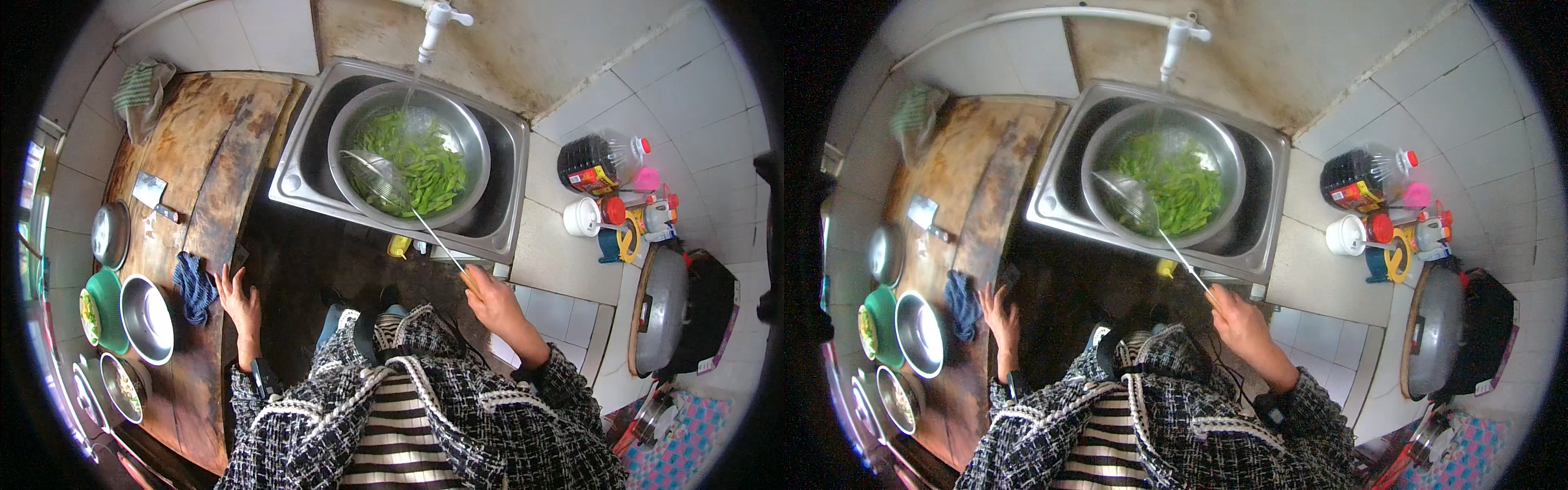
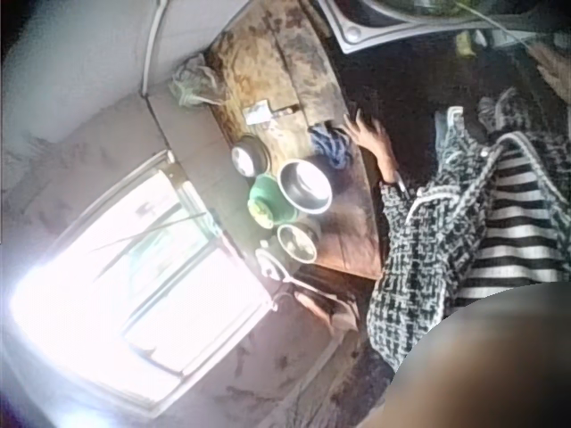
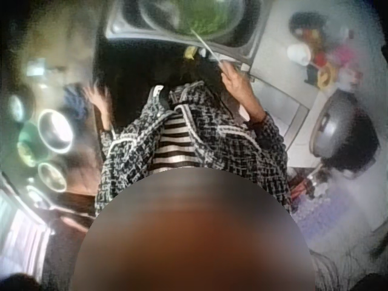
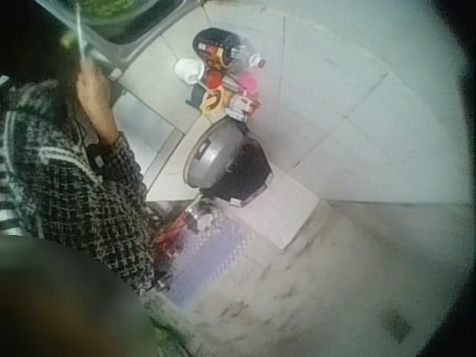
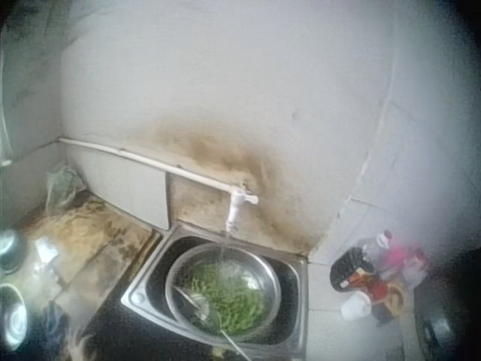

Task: The person empties a bucket of plastic parts onto the floor, then walks into a kitchen. They boil green vegetables in a pot, transfer them to a bowl, and rinse them under running water in the sink.

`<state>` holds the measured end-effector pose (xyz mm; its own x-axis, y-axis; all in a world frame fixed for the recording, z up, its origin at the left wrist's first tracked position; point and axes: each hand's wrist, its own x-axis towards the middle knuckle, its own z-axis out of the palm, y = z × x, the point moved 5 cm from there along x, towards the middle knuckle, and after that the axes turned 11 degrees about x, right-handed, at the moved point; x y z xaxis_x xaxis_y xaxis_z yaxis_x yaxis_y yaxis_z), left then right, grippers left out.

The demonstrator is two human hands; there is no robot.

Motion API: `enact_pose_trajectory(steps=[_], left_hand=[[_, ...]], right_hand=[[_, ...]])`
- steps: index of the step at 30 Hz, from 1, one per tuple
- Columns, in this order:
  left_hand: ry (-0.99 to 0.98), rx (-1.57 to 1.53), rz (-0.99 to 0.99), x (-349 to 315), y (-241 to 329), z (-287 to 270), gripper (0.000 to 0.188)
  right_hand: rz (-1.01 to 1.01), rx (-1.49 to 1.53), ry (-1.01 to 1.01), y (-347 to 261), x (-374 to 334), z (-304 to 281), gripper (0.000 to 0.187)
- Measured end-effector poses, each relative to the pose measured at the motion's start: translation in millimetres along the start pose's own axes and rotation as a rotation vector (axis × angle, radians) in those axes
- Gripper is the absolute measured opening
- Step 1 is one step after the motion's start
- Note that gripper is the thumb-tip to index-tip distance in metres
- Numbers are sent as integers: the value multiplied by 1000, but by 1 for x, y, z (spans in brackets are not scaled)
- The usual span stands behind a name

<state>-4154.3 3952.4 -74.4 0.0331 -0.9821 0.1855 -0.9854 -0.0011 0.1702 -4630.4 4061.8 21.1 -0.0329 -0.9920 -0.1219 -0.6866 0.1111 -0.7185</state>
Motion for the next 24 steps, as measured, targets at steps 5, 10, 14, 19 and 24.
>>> enact_pose_trajectory(steps=[5,10,14,19,24], left_hand=[[-15,5,6,-4,26,0,47],[-16,5,-17,-12,39,-5,46],[-8,0,-40,-18,44,-8,45],[-5,-21,-71,-24,49,-7,44],[-10,-30,-103,-30,49,-5,45]], right_hand=[[42,-40,80,37,15,-17,42],[-8,0,231,57,38,-45,39],[-1,-59,326,68,51,-69,42],[136,-143,277,80,66,-73,39],[102,107,151,62,76,-34,36]])
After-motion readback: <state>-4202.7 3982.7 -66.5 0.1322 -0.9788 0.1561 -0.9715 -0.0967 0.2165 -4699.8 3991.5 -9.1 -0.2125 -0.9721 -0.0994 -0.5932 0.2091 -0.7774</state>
